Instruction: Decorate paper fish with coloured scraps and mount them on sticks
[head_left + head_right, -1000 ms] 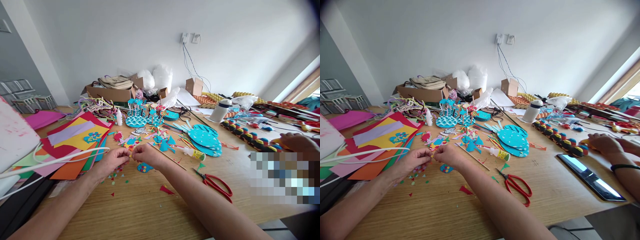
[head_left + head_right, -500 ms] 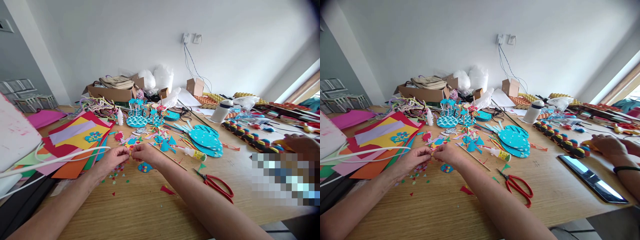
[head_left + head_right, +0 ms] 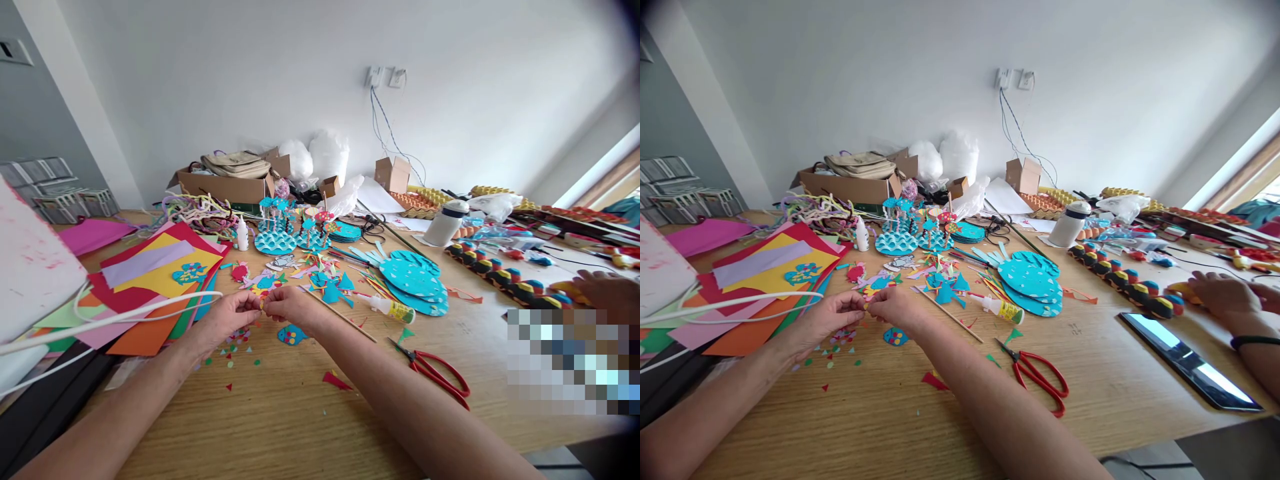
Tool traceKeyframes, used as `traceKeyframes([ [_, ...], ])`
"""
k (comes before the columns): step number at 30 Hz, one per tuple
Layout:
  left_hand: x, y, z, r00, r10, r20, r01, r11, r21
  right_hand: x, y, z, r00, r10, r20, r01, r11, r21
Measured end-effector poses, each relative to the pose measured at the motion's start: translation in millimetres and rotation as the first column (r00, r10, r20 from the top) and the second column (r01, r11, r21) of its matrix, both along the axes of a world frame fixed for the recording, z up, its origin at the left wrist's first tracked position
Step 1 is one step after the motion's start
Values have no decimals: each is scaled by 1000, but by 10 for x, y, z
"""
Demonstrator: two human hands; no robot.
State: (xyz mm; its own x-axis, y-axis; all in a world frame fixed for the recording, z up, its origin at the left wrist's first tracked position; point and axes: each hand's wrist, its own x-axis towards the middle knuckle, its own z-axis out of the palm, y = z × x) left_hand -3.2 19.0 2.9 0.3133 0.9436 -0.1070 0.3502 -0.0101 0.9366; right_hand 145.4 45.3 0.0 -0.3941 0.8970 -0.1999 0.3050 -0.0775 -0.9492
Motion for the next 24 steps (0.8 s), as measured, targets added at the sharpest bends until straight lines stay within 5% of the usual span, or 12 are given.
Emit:
traceKeyframes([
  [15, 10, 2, -5, 1000, -3, 0, 3, 1000, 25, 8, 9, -8, 996, 29, 82, -33, 998, 45],
  [24, -5, 44, -57, 997, 23, -77, -14, 993, 114, -6, -4, -34, 970, 9, 243, -68, 969, 237],
])
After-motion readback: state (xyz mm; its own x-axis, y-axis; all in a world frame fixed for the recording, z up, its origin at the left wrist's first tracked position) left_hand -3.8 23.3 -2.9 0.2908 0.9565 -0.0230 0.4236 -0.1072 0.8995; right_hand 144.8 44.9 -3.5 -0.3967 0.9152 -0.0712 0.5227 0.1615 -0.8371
